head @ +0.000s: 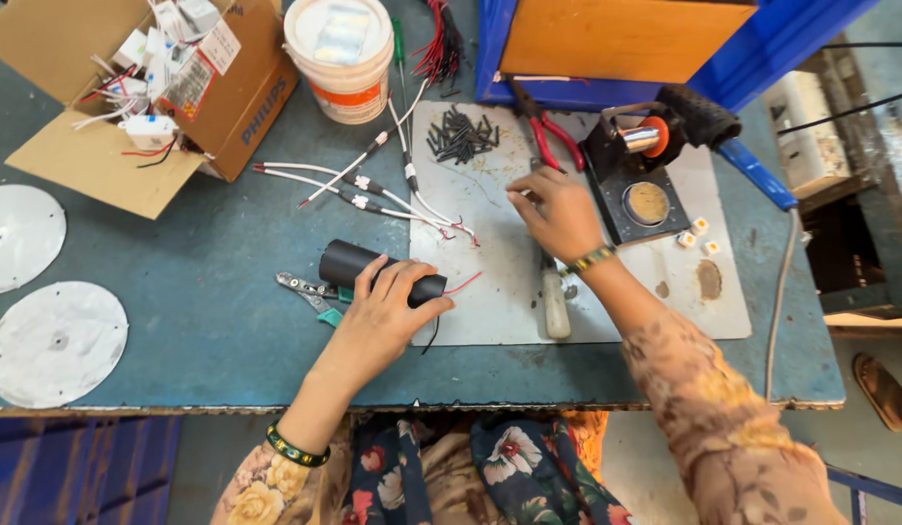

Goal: The person strips wire ends, inserts them into a small white connector, and uses a soldering iron to solder the connections. They then place the assembled unit into a black cylindrical housing and set it aside with other completed units.

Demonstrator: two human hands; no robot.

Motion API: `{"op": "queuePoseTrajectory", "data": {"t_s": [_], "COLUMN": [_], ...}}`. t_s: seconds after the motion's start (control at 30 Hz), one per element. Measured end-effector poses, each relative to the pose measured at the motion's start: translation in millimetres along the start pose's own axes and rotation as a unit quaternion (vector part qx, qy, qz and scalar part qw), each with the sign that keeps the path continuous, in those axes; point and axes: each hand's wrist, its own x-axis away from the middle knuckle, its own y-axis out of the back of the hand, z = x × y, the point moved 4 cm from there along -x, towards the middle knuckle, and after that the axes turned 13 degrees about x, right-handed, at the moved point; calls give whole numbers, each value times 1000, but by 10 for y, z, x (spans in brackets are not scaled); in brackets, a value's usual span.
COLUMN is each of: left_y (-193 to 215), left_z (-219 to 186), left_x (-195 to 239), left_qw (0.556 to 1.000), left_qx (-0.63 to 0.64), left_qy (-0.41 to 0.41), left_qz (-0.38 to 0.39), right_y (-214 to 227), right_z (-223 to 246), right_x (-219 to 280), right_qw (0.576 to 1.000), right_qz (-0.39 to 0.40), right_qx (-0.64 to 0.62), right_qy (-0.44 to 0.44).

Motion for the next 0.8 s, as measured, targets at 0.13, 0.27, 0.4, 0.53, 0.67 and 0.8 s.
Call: {"op": "queuePoseTrajectory", "data": {"t_s": [0.13,0.27,0.4,0.53,0.67,0.8], "left_y": [-51,-122,-175,-223,-286,-337], "left_z": [-37,-22,15,55,83,103], "left_x": [-52,-54,16,52,120,166], "left_qw": [1000,999,998,997,990,987], "left_qx": [22,-40,-50,-50,-33,-18], "left_qy": [-2,-30,-44,-56,-91,-111], "left_qz": [-10,3,4,-28,-100,-111], "right_y": [-349,-614,-730,-841,-842,-713], "right_z": [-86,-92,-62,-159,-330,-367], "right_x": [-381,-695,-807,-914,-836,-706], "right_qw": [996,986,951,948,950,957], "right_qz": [-8,-60,-132,-85,-81,-89], "right_qx": [87,153,229,240,234,220], "right_qy": [1,26,159,191,188,167]}}
